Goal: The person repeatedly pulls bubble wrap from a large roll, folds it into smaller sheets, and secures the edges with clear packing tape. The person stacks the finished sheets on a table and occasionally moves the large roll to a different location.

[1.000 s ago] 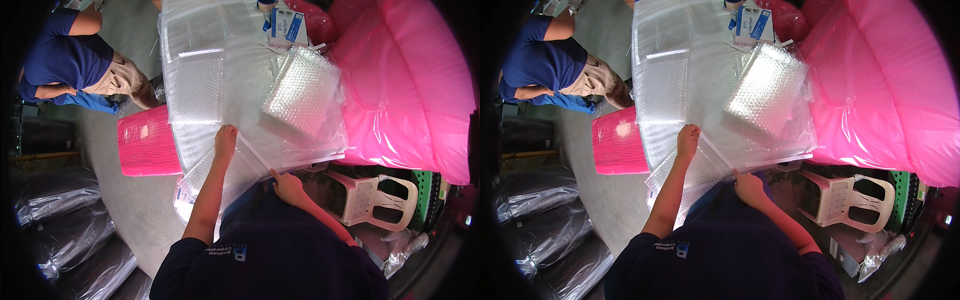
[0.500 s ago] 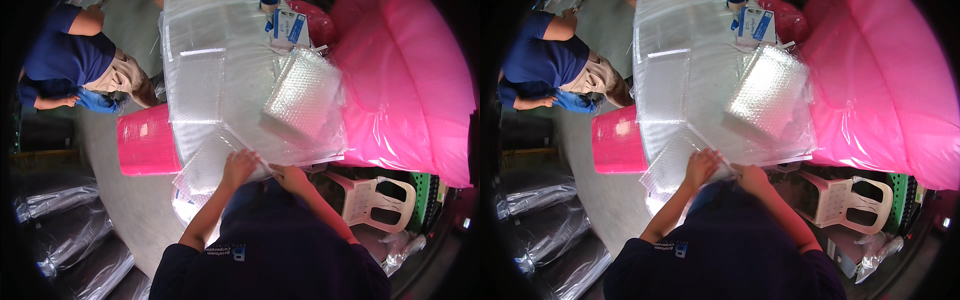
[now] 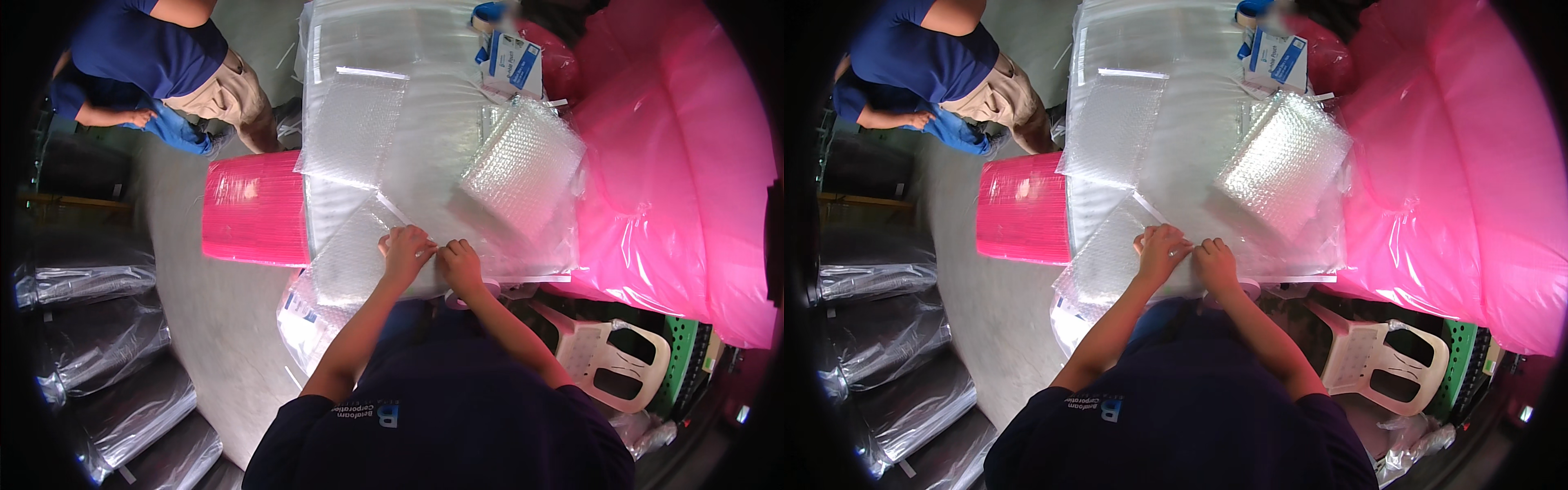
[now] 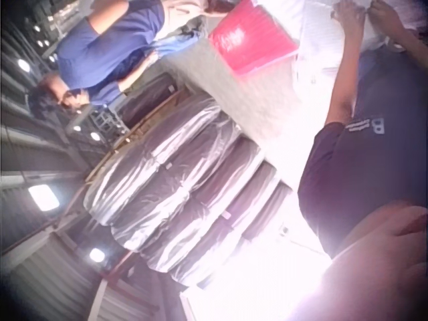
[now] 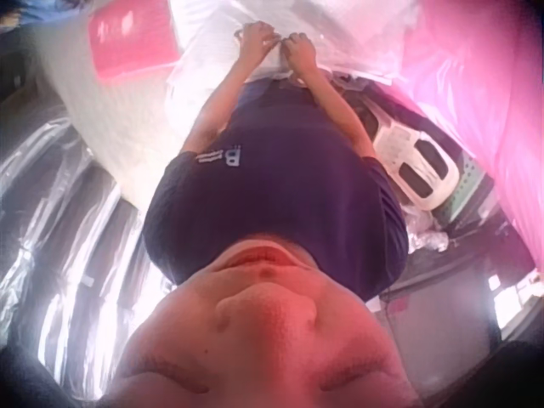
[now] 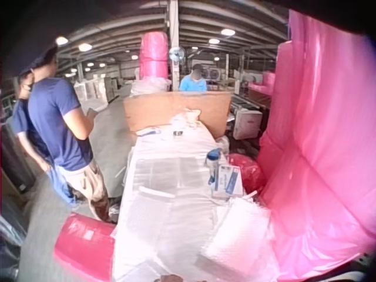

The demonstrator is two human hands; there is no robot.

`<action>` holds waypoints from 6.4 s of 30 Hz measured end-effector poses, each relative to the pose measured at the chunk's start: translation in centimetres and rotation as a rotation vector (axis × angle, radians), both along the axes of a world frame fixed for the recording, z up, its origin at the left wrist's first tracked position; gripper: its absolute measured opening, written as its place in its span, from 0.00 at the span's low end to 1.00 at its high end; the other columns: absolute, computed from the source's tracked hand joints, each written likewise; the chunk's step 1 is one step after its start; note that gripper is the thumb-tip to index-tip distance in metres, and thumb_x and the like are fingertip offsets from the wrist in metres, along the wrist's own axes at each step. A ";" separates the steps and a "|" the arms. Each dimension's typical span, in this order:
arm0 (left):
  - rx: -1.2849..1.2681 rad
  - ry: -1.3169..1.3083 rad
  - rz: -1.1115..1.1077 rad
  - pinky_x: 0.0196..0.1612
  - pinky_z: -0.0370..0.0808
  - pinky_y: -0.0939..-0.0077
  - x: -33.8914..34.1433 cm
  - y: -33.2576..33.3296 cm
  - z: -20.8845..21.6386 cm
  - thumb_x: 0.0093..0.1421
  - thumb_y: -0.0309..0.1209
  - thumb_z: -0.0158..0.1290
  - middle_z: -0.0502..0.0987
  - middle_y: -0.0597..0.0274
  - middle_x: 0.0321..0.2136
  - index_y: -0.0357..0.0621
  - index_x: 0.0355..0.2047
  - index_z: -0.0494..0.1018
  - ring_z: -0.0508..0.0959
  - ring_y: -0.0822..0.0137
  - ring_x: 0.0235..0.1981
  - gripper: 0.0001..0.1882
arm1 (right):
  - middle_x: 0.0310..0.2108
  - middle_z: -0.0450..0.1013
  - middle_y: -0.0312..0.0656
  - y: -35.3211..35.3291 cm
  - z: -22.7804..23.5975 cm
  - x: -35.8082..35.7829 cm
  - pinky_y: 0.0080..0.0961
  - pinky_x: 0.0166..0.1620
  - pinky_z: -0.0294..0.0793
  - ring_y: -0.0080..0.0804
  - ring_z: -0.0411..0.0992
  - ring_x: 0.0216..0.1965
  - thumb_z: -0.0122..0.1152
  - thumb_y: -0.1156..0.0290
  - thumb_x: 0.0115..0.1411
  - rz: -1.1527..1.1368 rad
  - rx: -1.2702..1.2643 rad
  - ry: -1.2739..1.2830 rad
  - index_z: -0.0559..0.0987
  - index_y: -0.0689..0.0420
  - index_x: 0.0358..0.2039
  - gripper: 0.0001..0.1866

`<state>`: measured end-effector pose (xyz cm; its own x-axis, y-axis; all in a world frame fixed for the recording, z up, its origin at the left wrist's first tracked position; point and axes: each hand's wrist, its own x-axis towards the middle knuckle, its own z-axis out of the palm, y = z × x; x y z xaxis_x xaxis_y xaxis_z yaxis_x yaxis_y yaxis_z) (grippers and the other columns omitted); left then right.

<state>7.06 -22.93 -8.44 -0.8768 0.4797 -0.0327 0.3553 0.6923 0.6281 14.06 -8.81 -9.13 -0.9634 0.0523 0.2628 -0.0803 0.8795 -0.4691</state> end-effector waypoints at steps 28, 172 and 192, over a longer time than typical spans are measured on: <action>0.076 -0.245 -0.089 0.58 0.49 0.47 -1.9 -0.4 2.3 0.38 0.41 0.68 0.70 0.66 0.47 0.55 0.36 0.78 0.61 0.60 0.56 0.22 | 0.21 0.71 0.51 2.8 0.7 -0.2 0.40 0.29 0.68 0.48 0.71 0.24 0.42 0.58 0.65 -0.360 -0.410 -0.380 0.73 0.58 0.34 0.17; 0.348 -0.805 0.437 0.42 0.72 0.61 33.6 -2.9 -32.6 0.59 0.57 0.43 0.79 0.52 0.32 0.44 0.34 0.77 0.78 0.52 0.38 0.28 | 0.28 0.71 0.48 4.2 4.6 14.5 0.32 0.38 0.71 0.37 0.73 0.29 0.38 0.69 0.65 0.489 -0.508 -0.543 0.73 0.65 0.26 0.17; 1.608 -0.672 0.339 0.20 0.72 0.79 26.0 -26.6 9.8 0.57 0.54 0.49 0.77 0.60 0.19 0.34 0.29 0.75 0.70 0.73 0.11 0.29 | 0.30 0.70 0.48 19.5 15.3 14.8 0.35 0.39 0.75 0.43 0.71 0.35 0.49 0.61 0.55 0.345 -2.061 -0.457 0.71 0.65 0.27 0.16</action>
<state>33.02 -49.55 1.39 -0.9694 0.2148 -0.1185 -0.2386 -0.7133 0.6590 28.86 10.65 6.15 -0.9580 -0.2610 -0.1189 0.2839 -0.8040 -0.5225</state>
